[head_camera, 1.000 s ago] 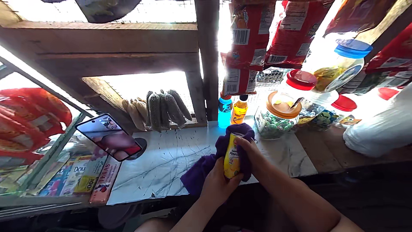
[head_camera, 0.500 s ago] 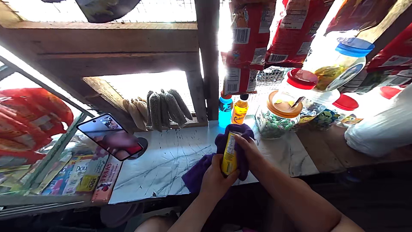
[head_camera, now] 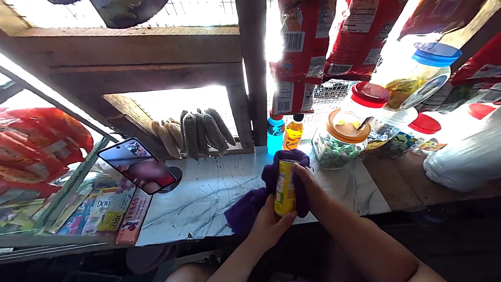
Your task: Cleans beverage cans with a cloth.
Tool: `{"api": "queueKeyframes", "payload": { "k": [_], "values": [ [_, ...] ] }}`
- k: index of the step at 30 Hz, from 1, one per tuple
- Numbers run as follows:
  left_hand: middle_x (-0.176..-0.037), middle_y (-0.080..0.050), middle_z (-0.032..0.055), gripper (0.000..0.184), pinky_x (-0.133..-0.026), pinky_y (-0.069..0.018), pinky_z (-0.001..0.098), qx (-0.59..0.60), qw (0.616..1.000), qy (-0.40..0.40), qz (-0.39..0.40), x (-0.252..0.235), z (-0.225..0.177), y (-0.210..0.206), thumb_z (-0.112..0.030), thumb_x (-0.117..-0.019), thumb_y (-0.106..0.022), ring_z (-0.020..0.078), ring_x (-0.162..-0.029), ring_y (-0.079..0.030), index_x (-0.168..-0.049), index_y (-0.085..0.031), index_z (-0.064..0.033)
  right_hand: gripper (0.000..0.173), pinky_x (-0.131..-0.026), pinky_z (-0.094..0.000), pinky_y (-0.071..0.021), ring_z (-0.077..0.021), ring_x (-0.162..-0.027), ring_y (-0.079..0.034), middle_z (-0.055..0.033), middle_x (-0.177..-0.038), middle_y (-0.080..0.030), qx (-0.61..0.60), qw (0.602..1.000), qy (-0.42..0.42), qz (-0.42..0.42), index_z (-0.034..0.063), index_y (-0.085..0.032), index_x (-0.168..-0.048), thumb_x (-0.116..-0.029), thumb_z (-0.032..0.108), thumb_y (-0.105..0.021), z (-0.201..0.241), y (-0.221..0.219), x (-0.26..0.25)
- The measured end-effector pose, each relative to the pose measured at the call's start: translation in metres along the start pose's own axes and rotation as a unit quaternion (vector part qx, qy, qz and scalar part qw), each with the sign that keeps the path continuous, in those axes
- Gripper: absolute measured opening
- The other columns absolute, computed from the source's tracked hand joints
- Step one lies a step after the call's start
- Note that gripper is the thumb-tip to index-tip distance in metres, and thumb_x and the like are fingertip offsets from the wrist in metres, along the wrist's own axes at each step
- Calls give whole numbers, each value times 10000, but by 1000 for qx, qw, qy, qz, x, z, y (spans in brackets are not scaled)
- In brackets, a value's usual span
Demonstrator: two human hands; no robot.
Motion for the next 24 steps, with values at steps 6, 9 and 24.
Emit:
{"api": "queueKeyframes", "payload": {
  "k": [6, 9, 24],
  "values": [
    [-1024, -711, 56, 657, -783, -616, 291, -48, 999, -2, -6, 2, -1, 6, -422, -929, -700, 83, -867, -713, -1317, -479, 60, 699, -789, -297, -616, -109, -839, -721, -40, -910, -729, -9, 1000, -5, -19, 36, -559, -1188, -765, 520, -834, -2, -3, 2],
    [-1024, -699, 1, 551, -742, -617, 290, 100, 993, 20, 51, 4, -1, 3, -341, -978, -644, 81, -805, -705, -1326, -433, 30, 717, -795, -296, -617, -105, -846, -722, -35, -919, -729, -22, 1000, -13, -18, 51, -549, -1200, -764, 544, -831, 0, -4, 6],
    [-1041, -723, -14, 533, -763, -608, 280, 264, 952, 36, 153, 9, 5, -4, -501, -976, -611, 98, -834, -717, -1327, -477, -123, 181, -755, -227, -592, -52, -787, -690, -19, -865, -686, -23, 995, -76, -63, 31, -521, -1139, -1038, 172, -468, 36, -31, 28]
  ]
}}
Point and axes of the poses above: each hand's wrist, its own x-axis away from the middle knuckle, its own y-axis out of the back of the hand, z = x × y, the point moved 5 cm from there along -x, towards the middle knuckle
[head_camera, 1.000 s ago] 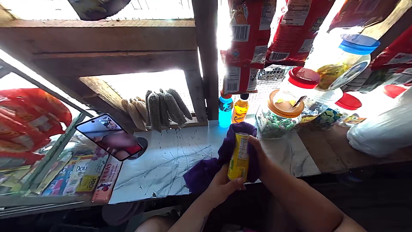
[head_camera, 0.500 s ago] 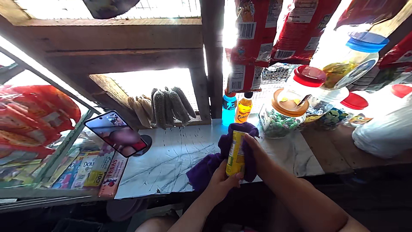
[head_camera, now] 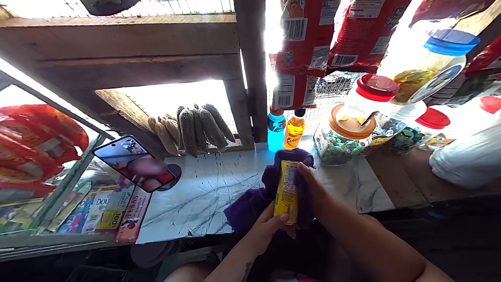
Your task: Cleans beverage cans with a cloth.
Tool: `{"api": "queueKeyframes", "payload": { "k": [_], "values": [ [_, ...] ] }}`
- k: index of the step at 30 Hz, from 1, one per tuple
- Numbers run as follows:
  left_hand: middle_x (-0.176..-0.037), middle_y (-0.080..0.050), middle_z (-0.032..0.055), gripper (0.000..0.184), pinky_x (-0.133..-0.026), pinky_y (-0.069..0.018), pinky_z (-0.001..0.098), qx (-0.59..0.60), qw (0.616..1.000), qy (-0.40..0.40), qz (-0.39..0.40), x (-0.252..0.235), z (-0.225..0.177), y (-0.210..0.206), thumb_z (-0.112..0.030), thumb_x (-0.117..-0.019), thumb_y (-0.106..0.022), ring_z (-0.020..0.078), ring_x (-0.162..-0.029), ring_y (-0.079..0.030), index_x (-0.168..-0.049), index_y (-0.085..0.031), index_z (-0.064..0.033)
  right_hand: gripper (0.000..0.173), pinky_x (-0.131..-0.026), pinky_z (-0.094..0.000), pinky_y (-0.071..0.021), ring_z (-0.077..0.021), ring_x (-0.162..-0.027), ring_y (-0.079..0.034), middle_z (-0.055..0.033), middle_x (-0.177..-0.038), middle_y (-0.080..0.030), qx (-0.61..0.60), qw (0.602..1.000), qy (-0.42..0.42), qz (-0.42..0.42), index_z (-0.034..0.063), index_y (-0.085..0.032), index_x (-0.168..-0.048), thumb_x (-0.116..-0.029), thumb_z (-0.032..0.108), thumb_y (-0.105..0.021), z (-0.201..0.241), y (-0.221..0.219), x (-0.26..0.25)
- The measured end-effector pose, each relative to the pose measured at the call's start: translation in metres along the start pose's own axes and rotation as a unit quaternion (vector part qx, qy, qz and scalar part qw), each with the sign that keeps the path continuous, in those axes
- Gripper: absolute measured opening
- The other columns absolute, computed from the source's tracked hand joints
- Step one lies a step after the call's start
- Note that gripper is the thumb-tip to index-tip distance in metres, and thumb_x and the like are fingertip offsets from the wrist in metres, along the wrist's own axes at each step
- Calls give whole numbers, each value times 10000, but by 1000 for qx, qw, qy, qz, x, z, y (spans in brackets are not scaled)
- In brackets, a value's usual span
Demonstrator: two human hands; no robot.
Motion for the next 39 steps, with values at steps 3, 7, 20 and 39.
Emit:
{"api": "queueKeyframes", "payload": {
  "k": [3, 7, 20, 39],
  "values": [
    [-1055, -726, -4, 529, -776, -606, 282, 18, 1000, 5, 14, -1, 1, 0, -510, -972, -613, 106, -852, -720, -1325, -494, -134, 189, -713, -171, -561, -17, -728, -656, -10, -823, -647, 7, 998, -37, -50, 15, -503, -1128, -1067, 26, -325, 21, -17, 14],
    [-1050, -712, -30, 565, -757, -609, 274, -44, 999, -18, -20, -2, -3, -3, -481, -973, -627, 81, -842, -711, -1332, -446, -83, 198, -759, -204, -579, -39, -788, -683, -17, -870, -675, -10, 1000, 1, 1, 30, -511, -1151, -1041, 195, -519, 6, -3, 7],
    [-1011, -720, 45, 712, -806, -609, 275, -372, 903, -71, -202, 3, -14, -2, -533, -884, -713, 51, -900, -706, -1262, -551, 48, 771, -810, -293, -611, -98, -864, -718, -28, -938, -725, -8, 997, 44, 58, 68, -557, -1201, -743, 635, -809, -31, 25, -25],
    [-986, -708, 37, 632, -757, -610, 258, -365, 894, -89, -244, -3, -14, 9, -463, -891, -722, 50, -849, -699, -1247, -550, 29, 334, -735, -303, -622, -119, -769, -725, -43, -845, -727, 55, 997, 55, 20, 41, -554, -1112, -820, 131, -691, -26, 17, -23]
  ]
}}
Point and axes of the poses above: each hand's wrist, its own x-axis away from the middle knuckle, its own y-axis out of the back of the hand, z = x × y, the point moved 5 cm from there along -x, towards the middle knuckle
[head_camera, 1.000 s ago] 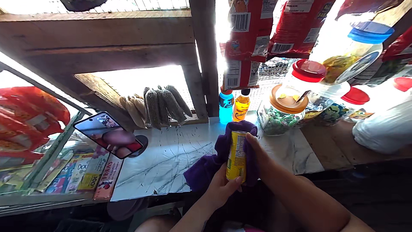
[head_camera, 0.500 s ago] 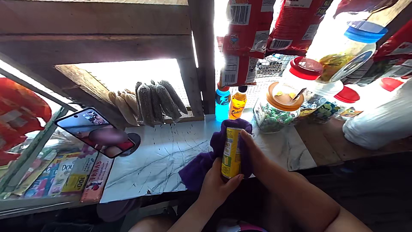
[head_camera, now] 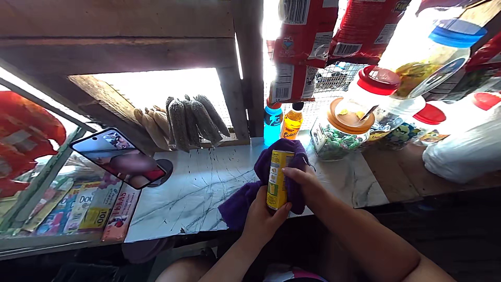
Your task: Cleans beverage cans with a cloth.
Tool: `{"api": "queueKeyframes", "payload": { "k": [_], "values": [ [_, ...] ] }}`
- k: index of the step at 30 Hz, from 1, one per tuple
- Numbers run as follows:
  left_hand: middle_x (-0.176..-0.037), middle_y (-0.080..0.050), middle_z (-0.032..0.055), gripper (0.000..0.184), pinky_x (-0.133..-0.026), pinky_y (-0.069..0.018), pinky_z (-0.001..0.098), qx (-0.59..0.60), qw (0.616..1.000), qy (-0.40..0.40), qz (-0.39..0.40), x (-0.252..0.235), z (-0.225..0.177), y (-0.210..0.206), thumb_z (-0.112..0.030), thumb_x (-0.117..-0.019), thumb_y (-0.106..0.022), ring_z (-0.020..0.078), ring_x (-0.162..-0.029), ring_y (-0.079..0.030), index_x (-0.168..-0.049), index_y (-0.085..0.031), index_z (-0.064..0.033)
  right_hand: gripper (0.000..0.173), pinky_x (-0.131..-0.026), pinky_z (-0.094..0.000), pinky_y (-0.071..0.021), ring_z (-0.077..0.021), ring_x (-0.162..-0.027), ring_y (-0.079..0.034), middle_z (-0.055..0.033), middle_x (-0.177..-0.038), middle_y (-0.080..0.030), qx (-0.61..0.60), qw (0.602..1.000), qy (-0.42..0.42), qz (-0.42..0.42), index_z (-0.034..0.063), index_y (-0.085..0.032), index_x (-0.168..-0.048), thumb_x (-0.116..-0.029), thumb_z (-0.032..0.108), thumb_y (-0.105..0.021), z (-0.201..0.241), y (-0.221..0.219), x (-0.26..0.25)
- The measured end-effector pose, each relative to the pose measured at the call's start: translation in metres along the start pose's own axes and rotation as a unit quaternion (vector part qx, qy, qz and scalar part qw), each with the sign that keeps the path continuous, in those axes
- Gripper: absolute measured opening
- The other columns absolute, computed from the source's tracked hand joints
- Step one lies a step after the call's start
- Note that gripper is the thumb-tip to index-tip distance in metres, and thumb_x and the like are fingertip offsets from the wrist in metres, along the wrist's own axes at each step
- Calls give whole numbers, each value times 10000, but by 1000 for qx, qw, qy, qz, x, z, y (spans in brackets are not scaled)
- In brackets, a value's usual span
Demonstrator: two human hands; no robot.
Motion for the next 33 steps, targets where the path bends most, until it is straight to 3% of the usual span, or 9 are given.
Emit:
{"api": "queueKeyframes", "payload": {
  "k": [7, 13, 20, 26, 30, 33],
  "values": [
    [-980, -716, 46, 667, -788, -602, 272, -72, 997, -4, -10, 1, 1, 1, -491, -863, -729, 48, -875, -698, -1250, -564, 26, 302, -764, -318, -626, -132, -790, -731, -54, -862, -733, 5, 1000, 4, 4, 30, -570, -1107, -840, 88, -700, -1, -2, 0],
    [-987, -706, 55, 622, -765, -608, 267, -9, 1000, 5, 18, 0, 1, 1, -412, -888, -716, 54, -850, -699, -1254, -533, 57, 295, -786, -300, -620, -108, -812, -725, -30, -883, -733, 28, 1000, 1, 14, 34, -571, -1103, -840, 74, -696, -1, -3, 2],
    [-968, -700, 33, 646, -715, -610, 258, 23, 999, 19, 34, -1, 5, 0, -412, -881, -714, 46, -794, -695, -1270, -504, 60, 269, -778, -299, -618, -102, -805, -723, -21, -872, -732, 13, 999, 11, 28, 50, -581, -1083, -833, 69, -677, -2, -3, 3],
    [-977, -700, 29, 640, -710, -614, 257, 40, 999, 6, 35, -1, 5, 0, -420, -898, -708, 51, -798, -697, -1266, -499, 59, 309, -788, -332, -619, -124, -820, -728, -39, -885, -735, -9, 999, 13, 47, 40, -574, -1106, -843, 160, -682, -6, 3, 0],
    [-985, -699, 33, 649, -728, -613, 255, 46, 998, 4, 35, -2, 5, 1, -411, -889, -720, 47, -815, -697, -1272, -497, 63, 295, -789, -315, -619, -114, -816, -725, -31, -887, -735, -2, 999, 23, 41, 44, -583, -1102, -843, 118, -701, -3, 0, 0],
    [-990, -712, 54, 672, -789, -607, 293, -64, 998, -8, 24, 0, 2, 2, -454, -882, -702, 69, -872, -702, -1282, -526, 55, 301, -804, -301, -616, -101, -831, -724, -18, -896, -738, 41, 998, 28, 36, 46, -599, -1108, -856, 131, -741, 0, -3, 0]
  ]
}}
Point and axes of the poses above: each hand's wrist, its own x-axis away from the middle knuckle, its own y-axis out of the back of the hand, z = x × y, the point moved 5 cm from there along -x, towards the middle knuckle
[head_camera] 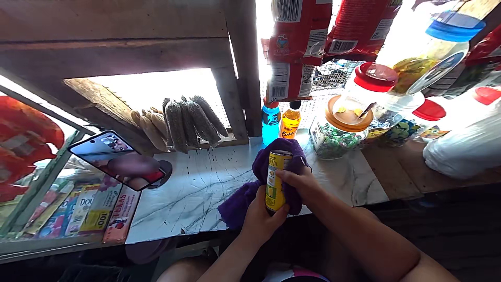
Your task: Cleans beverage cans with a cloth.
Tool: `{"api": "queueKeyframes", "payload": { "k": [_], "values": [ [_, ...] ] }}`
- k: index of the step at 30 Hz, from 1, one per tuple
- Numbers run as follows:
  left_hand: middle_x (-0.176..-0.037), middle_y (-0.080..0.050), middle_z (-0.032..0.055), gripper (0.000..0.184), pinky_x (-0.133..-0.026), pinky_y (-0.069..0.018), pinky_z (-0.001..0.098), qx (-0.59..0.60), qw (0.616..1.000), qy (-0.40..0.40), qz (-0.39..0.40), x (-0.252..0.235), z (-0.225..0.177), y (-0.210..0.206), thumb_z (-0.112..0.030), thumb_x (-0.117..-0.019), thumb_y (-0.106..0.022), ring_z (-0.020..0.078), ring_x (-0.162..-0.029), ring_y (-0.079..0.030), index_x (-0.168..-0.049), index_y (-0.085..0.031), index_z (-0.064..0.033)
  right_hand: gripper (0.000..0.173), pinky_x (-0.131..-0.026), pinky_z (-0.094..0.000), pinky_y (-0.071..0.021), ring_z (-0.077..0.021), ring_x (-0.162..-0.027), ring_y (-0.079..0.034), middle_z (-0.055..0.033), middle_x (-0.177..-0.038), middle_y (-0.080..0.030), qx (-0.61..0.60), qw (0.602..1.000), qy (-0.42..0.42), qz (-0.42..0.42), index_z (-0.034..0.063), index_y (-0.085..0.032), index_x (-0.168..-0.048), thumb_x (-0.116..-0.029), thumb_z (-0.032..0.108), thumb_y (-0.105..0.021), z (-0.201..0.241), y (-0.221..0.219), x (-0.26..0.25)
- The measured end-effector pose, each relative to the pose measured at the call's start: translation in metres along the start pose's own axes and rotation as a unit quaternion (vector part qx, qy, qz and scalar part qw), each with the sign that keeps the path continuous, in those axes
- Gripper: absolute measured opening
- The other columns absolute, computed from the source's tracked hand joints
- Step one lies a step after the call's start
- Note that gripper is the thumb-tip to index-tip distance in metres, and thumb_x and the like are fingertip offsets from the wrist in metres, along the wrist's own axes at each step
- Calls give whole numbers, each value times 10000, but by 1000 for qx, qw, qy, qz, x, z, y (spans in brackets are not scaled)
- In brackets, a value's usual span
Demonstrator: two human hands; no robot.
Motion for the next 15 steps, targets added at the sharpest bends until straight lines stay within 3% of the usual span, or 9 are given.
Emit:
{"api": "queueKeyframes", "payload": {
  "k": [3, 6, 8, 10, 12, 15],
  "values": [
    [-939, -730, 140, 698, -738, -606, 462, -224, 974, -22, -37, 3, -15, -1, -480, -875, -670, 247, -845, -736, -1277, -559, 79, 300, -801, -305, -615, -115, -831, -721, -34, -897, -730, 49, 998, -10, -26, 20, -605, -1112, -873, 149, -731, 1, 0, -2],
    [-974, -725, 168, 733, -765, -600, 486, -273, 961, -22, -35, 5, -16, -4, -522, -878, -650, 295, -881, -734, -1282, -557, 83, 399, -796, -306, -614, -124, -830, -719, -53, -904, -722, 60, 996, -36, -62, 10, -585, -1150, -852, 211, -761, -3, 3, -5],
    [-1054, -713, 159, 766, -844, -589, 459, -186, 983, -3, 2, 4, -12, -3, -548, -911, -638, 245, -967, -716, -1336, -516, 78, 454, -782, -314, -616, -134, -816, -720, -66, -900, -721, 38, 995, -44, -78, 7, -572, -1171, -846, 252, -771, -4, 5, -6],
    [-1134, -688, 92, 744, -866, -602, 325, -2, 999, 12, 51, 1, -7, -2, -520, -954, -633, 111, -997, -695, -1382, -447, 60, 547, -780, -322, -621, -139, -822, -722, -68, -917, -720, 9, 996, -42, -84, 20, -548, -1215, -834, 335, -782, -3, 9, -7],
    [-1159, -671, 59, 681, -831, -606, 287, 190, 975, 27, 109, -3, -7, -5, -438, -1006, -587, 82, -972, -693, -1398, -372, 76, 620, -780, -313, -621, -128, -830, -721, -59, -929, -716, -15, 996, -38, -84, 36, -527, -1248, -826, 416, -775, -3, 12, -7],
    [-1120, -678, 57, 584, -804, -615, 306, 247, 956, 35, 156, -3, -7, -8, -345, -1049, -527, 104, -927, -709, -1401, -332, 79, 545, -773, -293, -619, -105, -816, -720, -37, -907, -719, -14, 997, -29, -75, 41, -540, -1214, -905, 469, -674, -4, 9, -4]
  ]
}}
Point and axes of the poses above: each hand's wrist, its own x-axis away from the middle knuckle, its own y-axis out of the back of the hand, z = x × y, the point moved 5 cm from there along -x, towards the middle knuckle
